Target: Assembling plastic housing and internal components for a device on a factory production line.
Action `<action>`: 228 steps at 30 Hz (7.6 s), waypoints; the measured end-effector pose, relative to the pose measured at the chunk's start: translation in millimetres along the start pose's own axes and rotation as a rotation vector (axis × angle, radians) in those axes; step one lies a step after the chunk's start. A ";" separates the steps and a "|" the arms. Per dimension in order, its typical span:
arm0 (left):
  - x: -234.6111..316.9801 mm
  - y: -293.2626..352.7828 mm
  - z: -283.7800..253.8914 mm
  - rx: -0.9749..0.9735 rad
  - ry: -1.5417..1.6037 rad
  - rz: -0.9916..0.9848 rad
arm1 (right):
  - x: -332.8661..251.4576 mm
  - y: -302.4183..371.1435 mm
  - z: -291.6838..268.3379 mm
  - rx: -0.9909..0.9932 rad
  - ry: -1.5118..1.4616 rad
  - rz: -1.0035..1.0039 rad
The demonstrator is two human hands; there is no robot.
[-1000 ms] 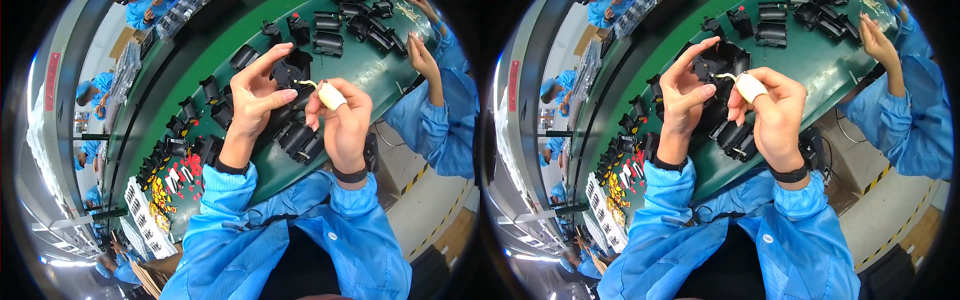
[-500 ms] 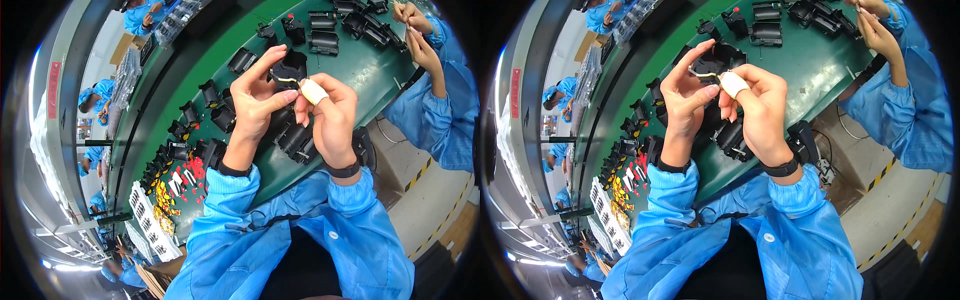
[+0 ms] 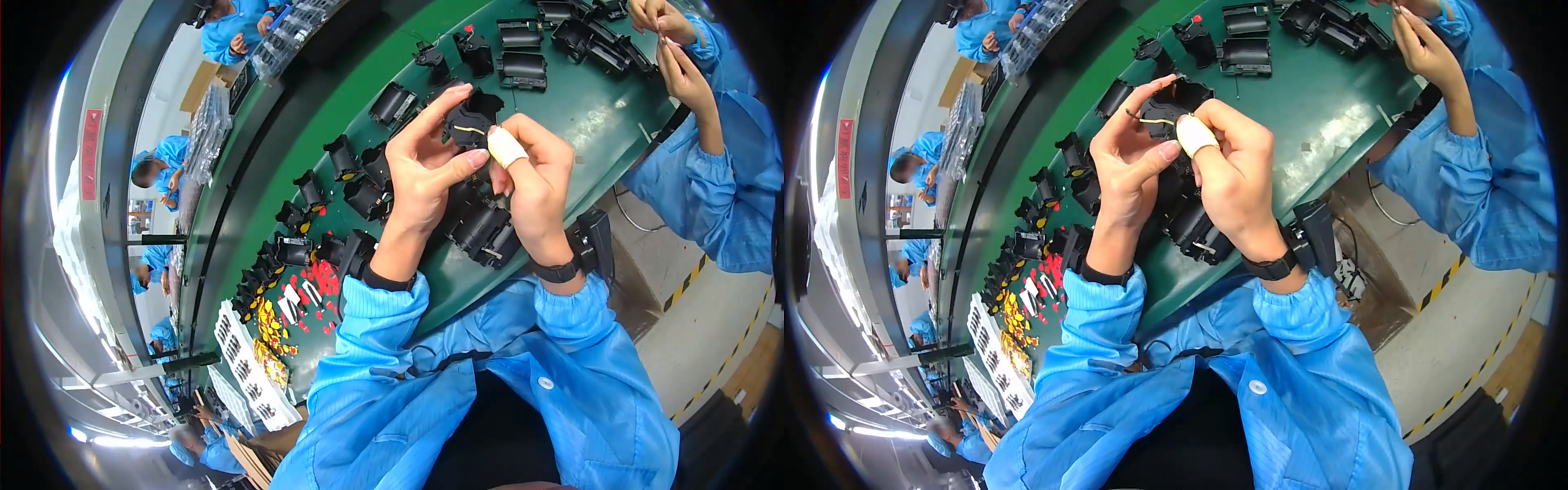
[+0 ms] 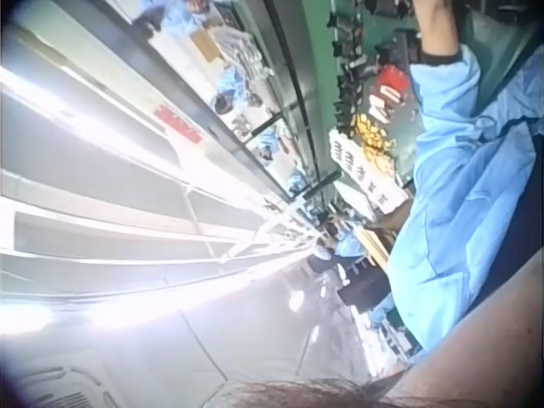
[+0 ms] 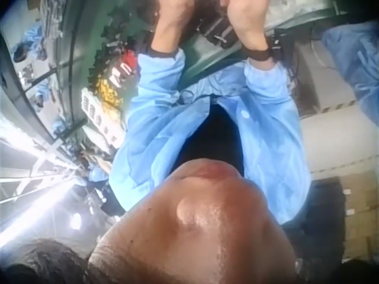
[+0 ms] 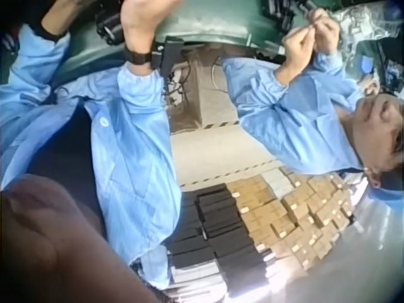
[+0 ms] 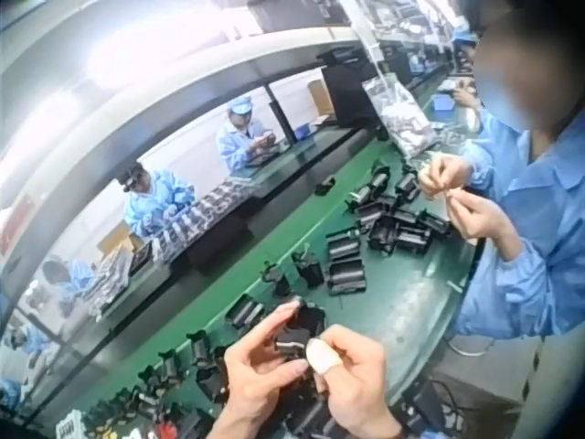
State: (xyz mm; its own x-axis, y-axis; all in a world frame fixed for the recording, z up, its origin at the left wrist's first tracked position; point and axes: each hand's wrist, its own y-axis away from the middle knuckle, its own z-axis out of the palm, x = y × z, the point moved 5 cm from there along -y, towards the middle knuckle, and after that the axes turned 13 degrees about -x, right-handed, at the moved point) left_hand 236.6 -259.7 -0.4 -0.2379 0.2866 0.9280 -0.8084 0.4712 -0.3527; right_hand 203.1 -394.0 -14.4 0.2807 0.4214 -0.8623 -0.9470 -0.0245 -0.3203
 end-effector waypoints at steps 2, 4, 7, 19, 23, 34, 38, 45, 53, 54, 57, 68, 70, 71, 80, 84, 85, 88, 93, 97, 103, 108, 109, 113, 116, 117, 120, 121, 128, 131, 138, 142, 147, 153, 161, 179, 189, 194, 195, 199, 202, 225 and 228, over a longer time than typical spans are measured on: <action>4.0 -1.7 4.9 -0.015 0.019 0.009 | 0.9 -1.2 0.0 -0.056 -0.053 -0.012; 8.5 -1.2 10.1 -0.009 0.079 -0.017 | 3.0 -2.4 -0.7 -0.093 -0.090 -0.006; 4.1 0.2 4.9 0.017 0.089 -0.009 | 1.2 -1.6 -0.1 -0.162 -0.179 0.014; 7.4 -1.3 6.3 -0.009 0.088 -0.041 | -8.3 -5.6 -4.2 -0.263 -0.072 0.030; 3.9 -1.6 4.7 0.042 0.203 -0.001 | -9.9 -0.7 -13.7 -0.248 -0.050 -0.012; 10.8 2.8 31.9 -0.030 0.102 -0.124 | -6.1 -7.5 -27.2 0.026 0.044 -0.102; 39.9 1.8 26.3 -0.082 -0.562 0.124 | -4.9 -9.2 -42.3 0.114 0.107 -0.154; 71.2 -6.9 70.0 -0.252 -1.428 0.395 | -6.3 -20.1 -41.2 0.031 0.121 -0.171; 83.1 -9.2 56.6 -0.290 -1.592 0.609 | 0.5 -24.6 -33.1 -0.168 -0.085 0.109; 83.2 -8.3 56.6 -0.306 -1.629 0.646 | 4.0 -24.6 -29.8 -0.236 -0.146 0.168; 81.2 -4.2 63.0 -0.371 -1.728 0.758 | 8.5 -29.4 -23.3 -0.361 -0.242 0.270; 76.8 -9.7 51.4 -0.387 -1.772 0.717 | 18.7 -26.8 -18.5 -0.391 -0.330 0.362; 76.7 -8.5 50.2 -0.397 -1.766 0.715 | 15.0 -24.5 -20.3 -0.315 -0.223 0.315; 76.5 -7.6 50.2 -0.409 -1.761 0.712 | 11.2 -22.9 -22.5 -0.238 -0.117 0.266; 76.3 -1.0 45.9 -0.382 -1.565 0.656 | -17.0 -8.1 -15.9 -0.022 -0.023 -0.149; 75.9 1.1 47.6 -0.330 -1.553 0.732 | -12.7 -5.0 -20.4 -0.268 -0.137 -0.108; 77.7 1.7 49.8 -0.321 -1.584 0.741 | -13.4 -3.2 -21.0 -0.269 -0.139 -0.110; 77.4 3.0 55.2 -0.313 -1.611 0.772 | -11.1 1.2 -19.5 -0.289 -0.299 -0.026; 79.8 2.9 56.7 -0.343 -1.696 0.746 | -0.1 0.5 -18.3 -0.299 -0.386 -0.029; 84.6 0.1 58.0 -0.331 -1.696 0.753 | 7.6 -3.3 -18.7 -0.298 -0.478 0.059; 83.2 -5.0 51.9 -0.322 -1.508 0.521 | 12.6 -13.0 -17.8 -0.252 -0.471 0.019; 83.9 -10.3 60.4 -0.356 -1.540 0.551 | 12.3 -18.2 -20.8 -0.174 -0.361 0.002; 81.7 -12.3 62.6 -0.380 -1.548 0.561 | 12.3 -18.4 -20.6 -0.171 -0.362 0.000; 78.9 -17.3 67.0 -0.398 -1.541 0.531 | 13.5 -16.6 -19.1 -0.152 -0.372 0.039; 71.0 -20.7 65.9 -0.362 -1.536 0.609 | 13.8 -17.7 -20.0 -0.149 -0.388 0.046; 70.2 -21.5 65.4 -0.366 -1.538 0.612 | 13.7 -18.3 -20.3 -0.151 -0.373 0.032; 70.2 -22.5 65.4 -0.392 -1.583 0.760 | 15.4 -24.5 -19.6 -0.150 -0.381 -0.006; 72.5 -24.3 64.6 -0.396 -1.586 0.762 | 13.1 -27.2 -21.1 -0.150 -0.383 -0.011; 85.7 -39.6 67.1 -0.506 -1.822 0.920 | 1.5 -49.8 -20.9 -0.329 -0.485 0.052; 89.0 -48.7 55.8 -0.440 -1.754 0.949 | 0.6 -61.3 -23.4 -0.373 -0.518 0.048; 96.4 -57.9 49.6 -0.347 -1.732 0.706 | 7.5 -96.6 -17.0 -0.443 -0.477 0.087; 98.1 -69.8 37.9 -0.337 -1.726 0.667 | 9.8 -114.4 -6.2 -0.480 -0.465 0.067; 102.0 -78.1 23.9 -0.265 -1.778 0.635 | 14.3 -132.6 7.9 -0.501 -0.478 0.037; 91.2 -84.6 13.5 -0.293 -1.753 0.634 | 25.0 -136.1 8.4 -0.459 -0.502 0.035; 85.4 -89.3 19.7 -0.418 -1.858 0.736 | 26.4 -129.5 -4.4 -0.529 -0.549 0.118; 91.7 -95.2 25.1 -0.544 -1.798 0.585 | 30.5 -124.8 -7.3 -0.555 -0.606 0.199; 88.6 -97.1 13.7 -0.339 -1.495 0.447 | 20.0 -124.9 -7.9 -0.351 -0.468 0.008; 91.7 -96.2 16.8 -0.313 -1.468 0.368 | 12.1 -123.5 -8.7 -0.239 -0.394 -0.129; 90.9 -96.5 18.2 -0.288 -1.475 0.348 | 10.0 -123.3 -12.0 -0.168 -0.319 -0.162; 89.7 -96.2 14.4 -0.213 -1.440 0.246 | 11.0 -124.4 -15.0 -0.107 -0.211 -0.218; 92.6 -97.3 12.0 -0.181 -1.374 0.153 | 8.1 -123.8 -16.2 -0.059 -0.148 -0.282; 93.1 -144.4 -0.2 -0.376 -0.855 -0.450 | 5.2 -122.1 -27.6 0.151 -0.031 -0.442; 88.4 -148.7 -0.1 -0.362 -0.888 -0.440 | 6.7 -122.7 -27.6 0.148 -0.162 -0.409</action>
State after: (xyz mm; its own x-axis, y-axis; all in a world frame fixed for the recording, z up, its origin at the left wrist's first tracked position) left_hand 335.8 -304.4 134.1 -0.3902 -0.6149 0.6853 -0.7451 0.6481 0.1572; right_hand 325.6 -413.3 8.2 0.6189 0.5056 -0.6011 -0.7791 0.2979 -0.5516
